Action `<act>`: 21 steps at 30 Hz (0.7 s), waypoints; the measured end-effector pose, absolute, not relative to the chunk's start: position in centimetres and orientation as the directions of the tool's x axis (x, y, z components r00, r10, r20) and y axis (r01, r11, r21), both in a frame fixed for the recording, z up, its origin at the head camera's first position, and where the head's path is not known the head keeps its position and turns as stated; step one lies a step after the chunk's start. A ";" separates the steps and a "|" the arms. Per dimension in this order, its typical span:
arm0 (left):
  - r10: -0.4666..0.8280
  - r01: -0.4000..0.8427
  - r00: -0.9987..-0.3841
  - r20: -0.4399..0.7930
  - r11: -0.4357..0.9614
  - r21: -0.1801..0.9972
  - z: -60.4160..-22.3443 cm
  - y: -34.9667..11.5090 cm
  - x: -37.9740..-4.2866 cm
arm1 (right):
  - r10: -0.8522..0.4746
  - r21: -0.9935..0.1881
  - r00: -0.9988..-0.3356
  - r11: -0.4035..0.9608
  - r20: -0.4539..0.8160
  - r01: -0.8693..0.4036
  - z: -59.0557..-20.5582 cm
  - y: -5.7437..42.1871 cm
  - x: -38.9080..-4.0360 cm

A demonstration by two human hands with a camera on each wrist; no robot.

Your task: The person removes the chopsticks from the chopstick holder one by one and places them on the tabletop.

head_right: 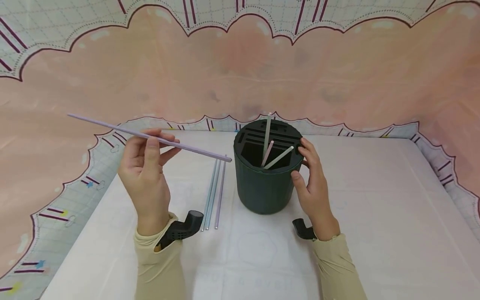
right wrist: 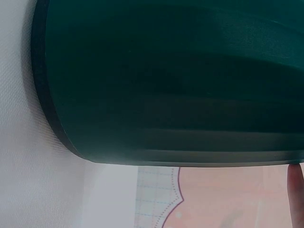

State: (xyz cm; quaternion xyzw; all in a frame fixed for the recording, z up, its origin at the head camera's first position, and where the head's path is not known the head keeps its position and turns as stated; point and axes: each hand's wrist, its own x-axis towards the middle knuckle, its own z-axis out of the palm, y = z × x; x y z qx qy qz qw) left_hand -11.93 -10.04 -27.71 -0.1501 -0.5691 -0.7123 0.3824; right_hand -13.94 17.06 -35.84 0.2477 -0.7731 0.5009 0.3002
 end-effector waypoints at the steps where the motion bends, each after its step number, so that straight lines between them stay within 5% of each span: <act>1: -0.362 0.709 -0.668 0.651 -0.043 0.704 -27.6 -10.0 -11.7 | -0.084 -0.624 -0.695 0.374 0.714 -0.686 -35.9 17.1 -13.9; 11: -0.267 0.517 -0.764 0.587 0.291 0.805 -28.6 -11.3 -11.9 | -0.083 -0.607 -0.677 0.373 0.731 -0.702 -36.2 16.8 -13.0; 21: -0.190 0.287 -0.854 0.484 0.603 0.744 -33.5 -14.3 -15.0 | -0.059 -0.610 -0.680 0.393 0.730 -0.689 -36.5 15.7 -11.5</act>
